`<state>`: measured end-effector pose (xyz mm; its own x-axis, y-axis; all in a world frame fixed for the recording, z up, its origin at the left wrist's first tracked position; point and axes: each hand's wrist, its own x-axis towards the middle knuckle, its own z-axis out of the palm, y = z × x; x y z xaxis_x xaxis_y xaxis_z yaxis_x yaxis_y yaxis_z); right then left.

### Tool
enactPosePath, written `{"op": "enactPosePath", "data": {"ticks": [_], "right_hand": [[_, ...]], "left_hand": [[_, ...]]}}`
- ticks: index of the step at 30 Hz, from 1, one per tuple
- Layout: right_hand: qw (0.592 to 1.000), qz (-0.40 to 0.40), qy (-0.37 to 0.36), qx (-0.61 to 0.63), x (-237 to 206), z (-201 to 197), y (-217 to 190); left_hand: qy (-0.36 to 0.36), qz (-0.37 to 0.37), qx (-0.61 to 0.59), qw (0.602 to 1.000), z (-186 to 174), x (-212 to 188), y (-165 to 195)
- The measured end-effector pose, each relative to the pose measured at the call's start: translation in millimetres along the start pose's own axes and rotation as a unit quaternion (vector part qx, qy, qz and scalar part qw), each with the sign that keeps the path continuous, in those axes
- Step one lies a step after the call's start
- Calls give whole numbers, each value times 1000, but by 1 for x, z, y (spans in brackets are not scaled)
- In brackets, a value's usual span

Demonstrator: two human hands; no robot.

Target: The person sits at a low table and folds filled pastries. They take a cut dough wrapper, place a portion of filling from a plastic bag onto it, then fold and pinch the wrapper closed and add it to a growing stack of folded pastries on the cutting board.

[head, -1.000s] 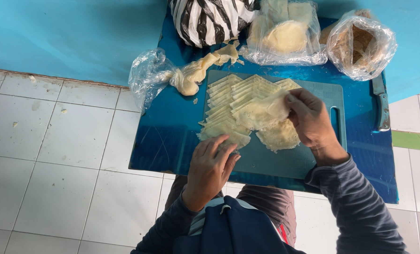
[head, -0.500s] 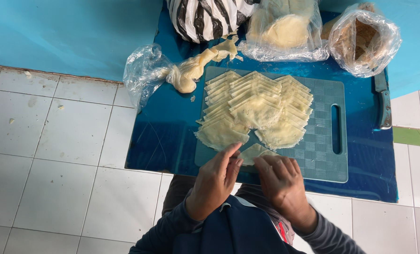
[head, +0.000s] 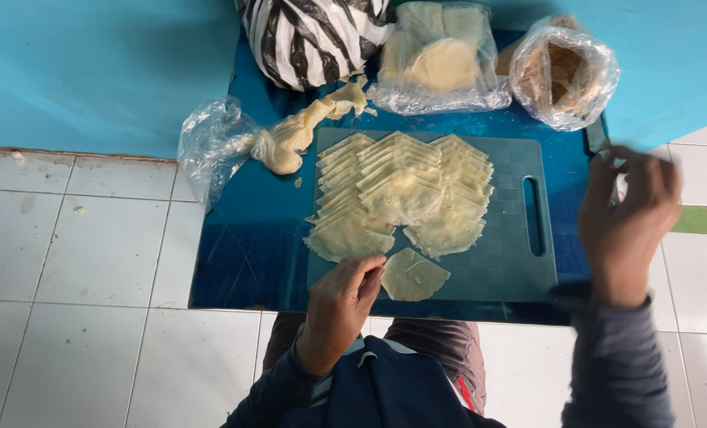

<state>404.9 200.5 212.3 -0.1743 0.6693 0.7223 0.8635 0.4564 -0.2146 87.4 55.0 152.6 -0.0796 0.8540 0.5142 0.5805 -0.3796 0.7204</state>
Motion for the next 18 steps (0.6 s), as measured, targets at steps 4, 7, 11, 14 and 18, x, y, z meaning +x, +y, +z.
{"op": "enactPosePath", "data": {"ticks": [4,7,11,14,18], "right_hand": [[995,-21,-25,-90,44,45,62],[992,14,-55,-113,57,87,85],[993,31,-78,-84,69,114,106],[987,19,-52,-152,73,114,108],[967,-27,-45,-248,67,112,103]], "left_hand": [[3,-10,5,1000,0,2,2],[-17,-26,-1,1000,-1,3,1],[-32,-38,0,999,1,3,0],[-40,-36,-5,999,0,2,0],[-39,-35,-5,999,-1,4,1]]}}
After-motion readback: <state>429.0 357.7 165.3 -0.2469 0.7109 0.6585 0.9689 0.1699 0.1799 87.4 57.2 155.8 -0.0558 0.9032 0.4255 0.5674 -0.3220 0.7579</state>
